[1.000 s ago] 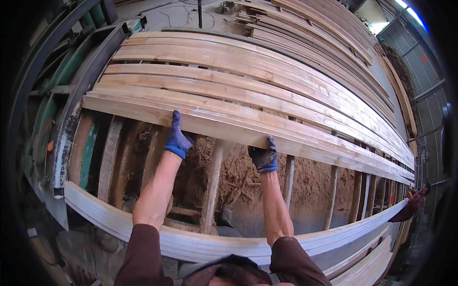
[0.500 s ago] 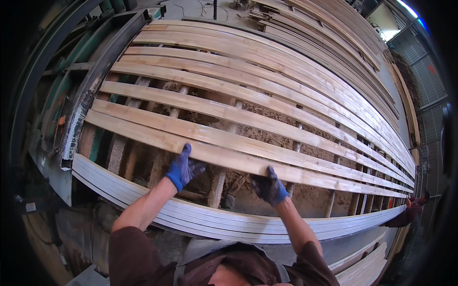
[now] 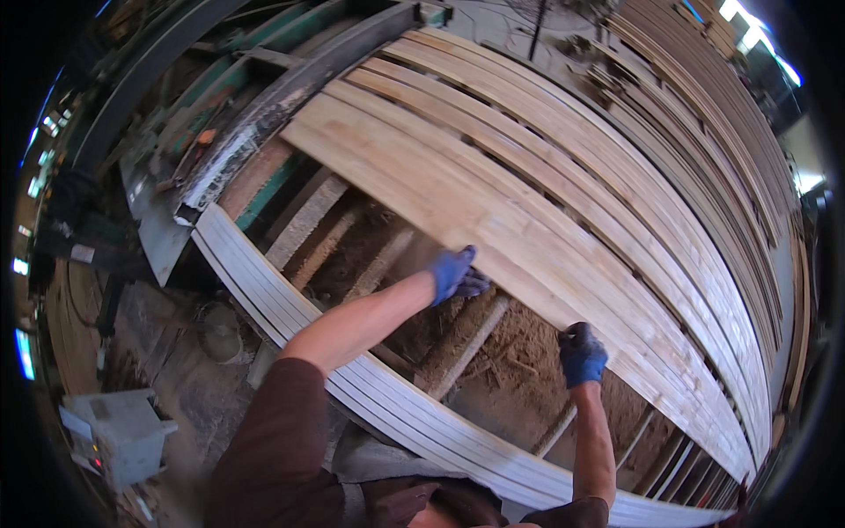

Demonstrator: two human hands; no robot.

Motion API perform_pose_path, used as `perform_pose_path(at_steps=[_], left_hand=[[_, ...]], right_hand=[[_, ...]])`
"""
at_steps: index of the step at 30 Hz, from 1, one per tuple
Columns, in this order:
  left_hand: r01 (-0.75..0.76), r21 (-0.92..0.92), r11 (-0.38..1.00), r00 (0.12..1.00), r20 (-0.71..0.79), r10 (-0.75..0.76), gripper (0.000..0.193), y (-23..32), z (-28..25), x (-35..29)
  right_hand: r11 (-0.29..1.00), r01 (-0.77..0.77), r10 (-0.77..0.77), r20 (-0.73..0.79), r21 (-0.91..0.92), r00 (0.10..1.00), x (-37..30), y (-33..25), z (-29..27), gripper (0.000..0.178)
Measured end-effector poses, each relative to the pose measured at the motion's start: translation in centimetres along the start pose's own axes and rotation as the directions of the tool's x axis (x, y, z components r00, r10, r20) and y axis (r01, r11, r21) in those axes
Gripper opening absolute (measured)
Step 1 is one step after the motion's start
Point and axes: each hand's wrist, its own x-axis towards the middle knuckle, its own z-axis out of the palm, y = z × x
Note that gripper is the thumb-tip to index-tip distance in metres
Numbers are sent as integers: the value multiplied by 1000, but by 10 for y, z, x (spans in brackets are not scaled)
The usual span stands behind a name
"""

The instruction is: The person stirs a white liquid in a bucket and then uses a roller to apply the substance to a large wooden panel. They then lift the panel and place it onto a stack of other panels on the floor.

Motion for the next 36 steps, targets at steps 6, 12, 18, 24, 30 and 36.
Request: perform_pose_path(at_steps=[6, 12, 18, 24, 30, 36], left_hand=[[25, -114, 993, 978, 210, -1, 40, 47, 28, 38], [-482, 219, 848, 669, 718, 195, 26, 6, -26, -242], [162, 477, 864, 914, 256, -313, 35, -138, -135, -342], [51, 130, 990, 997, 44, -58, 33, -182, -100, -290], [-178, 102, 979, 974, 159, 161, 28, -134, -78, -178], [-424, 782, 457, 779, 58, 624, 23, -136, -63, -158]], right_hand=[[999, 15, -17, -58, -41, 998, 62, 23, 15, 9], [963, 34, -94, 216, 266, 972, 12, 43, 40, 22], [778, -315, -484, 838, 544, 252, -175, 15, 77, 46], [734, -587, -286, 940, 341, 189, -152, 50, 76, 43], [791, -360, -71, 659, 494, 749, 17, 46, 11, 20], [503, -662, -236, 825, 556, 514, -124, -60, -75, 32]])
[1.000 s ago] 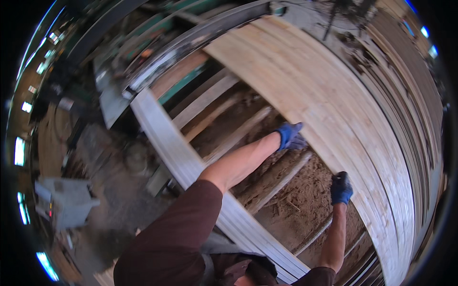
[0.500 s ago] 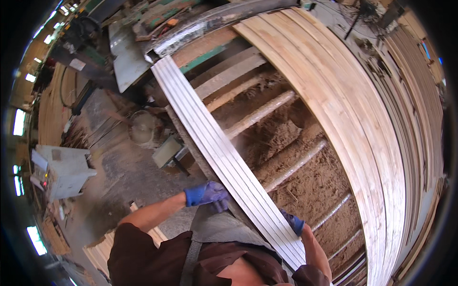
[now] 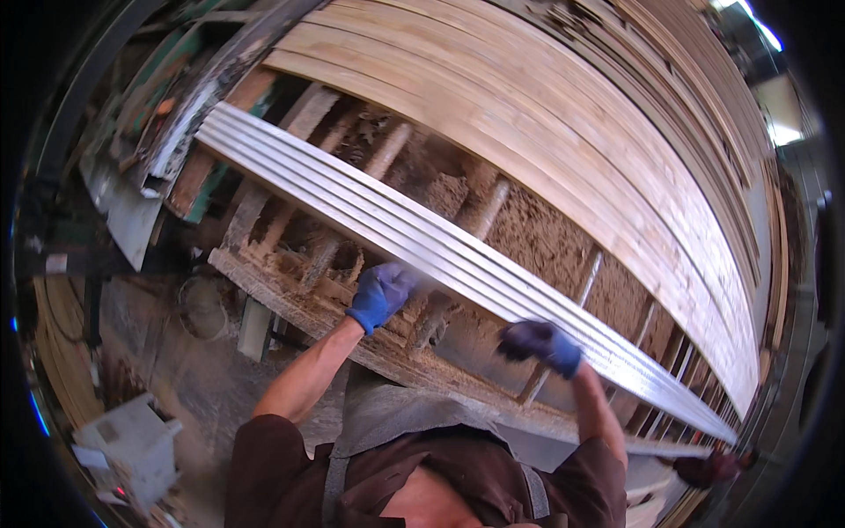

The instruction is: The person stirs a white liquid in a bucket and then uses a roller to apply the substance to a large wooden panel. They then lift the panel and place it onto a stack of other panels on the floor.

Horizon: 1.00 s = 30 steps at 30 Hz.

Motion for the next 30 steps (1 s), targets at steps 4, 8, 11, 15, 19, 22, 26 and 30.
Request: perform_pose_path(at_steps=[4, 8, 11, 15, 19, 22, 26, 30], left_hand=[[109, -414, 904, 993, -2, -120, 24, -9, 20, 12], [209, -578, 789, 976, 78, -201, 20, 18, 18, 38], [258, -591, 764, 966, 140, -218, 27, 31, 14, 51], [468, -591, 657, 883, 340, -323, 66, 18, -19, 58], [423, -860, 285, 901, 365, -234, 90, -5, -20, 98], [303, -949, 88, 952, 296, -79, 91, -2, 0, 131], [306, -952, -17, 949, 306, -80, 82, 15, 12, 158], [284, -959, 0, 955, 282, -87, 76, 27, 8, 165]], right_hand=[[850, -49, 98, -66, 525, 993, 8, 100, 47, 56], [253, 550, -5, -568, 796, 823, 44, 131, 0, 62], [95, 698, -132, -686, 710, 715, 61, 119, -21, 73], [-13, 695, -109, -692, 719, 714, 77, 101, -43, 67], [-60, 650, -170, -650, 757, 741, 95, 102, -48, 62], [-97, 672, -144, -678, 734, 721, 103, 104, -51, 61], [-147, 713, -109, -727, 686, 677, 113, 107, -64, 50], [-165, 708, -179, -727, 687, 663, 115, 101, -65, 44]])
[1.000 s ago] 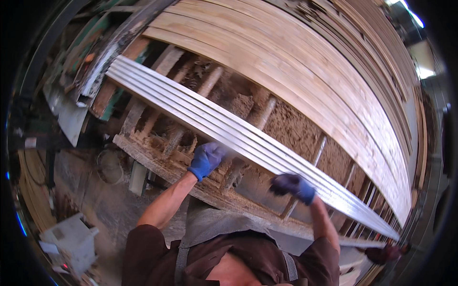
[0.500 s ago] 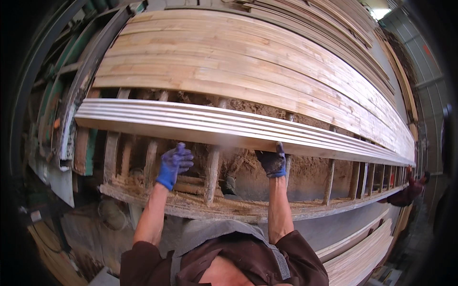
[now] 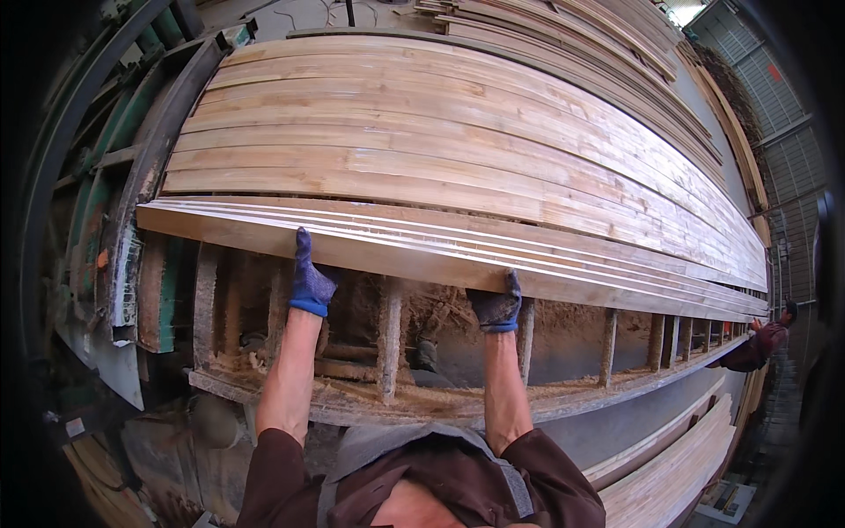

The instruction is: The person stirs a white liquid in a bucket and then uses a roller to apply the substance to a large wooden panel. They then lift the panel and place it onto a stack of other panels on the floor.

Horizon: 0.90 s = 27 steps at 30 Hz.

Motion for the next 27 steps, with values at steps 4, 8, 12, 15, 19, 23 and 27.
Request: perform_pose_path(at_steps=[4, 8, 12, 15, 19, 23, 27], left_hand=[[13, 51, 999, 996, -93, -8, 73, 7, 2, -18], [17, 115, 993, 970, -241, 12, 70, -2, -16, -59], [47, 23, 999, 971, -234, -40, 67, -5, -33, -107], [84, 69, 994, 956, -288, -60, 71, -10, -59, -155], [301, 130, 945, 877, -427, -221, 71, -1, -41, -205], [312, 181, 933, 883, -419, -214, 71, -2, -39, -206], [195, 242, 951, 930, -353, -101, 73, -11, -43, -161]], right_hand=[[995, -50, 45, -59, -84, 997, -22, -4, 7, 48], [992, -109, 99, -145, -66, 985, -65, 3, 2, 50], [991, -88, 46, -360, -99, 932, -102, 13, -13, 52], [973, -164, 79, -433, -162, 898, -152, 18, -17, 54], [893, -225, 100, -315, -391, 944, -194, 17, -43, 48], [919, -289, 146, -450, -267, 881, -188, 18, 5, 38], [813, -167, 44, -227, -558, 973, -148, 6, -34, 26]])
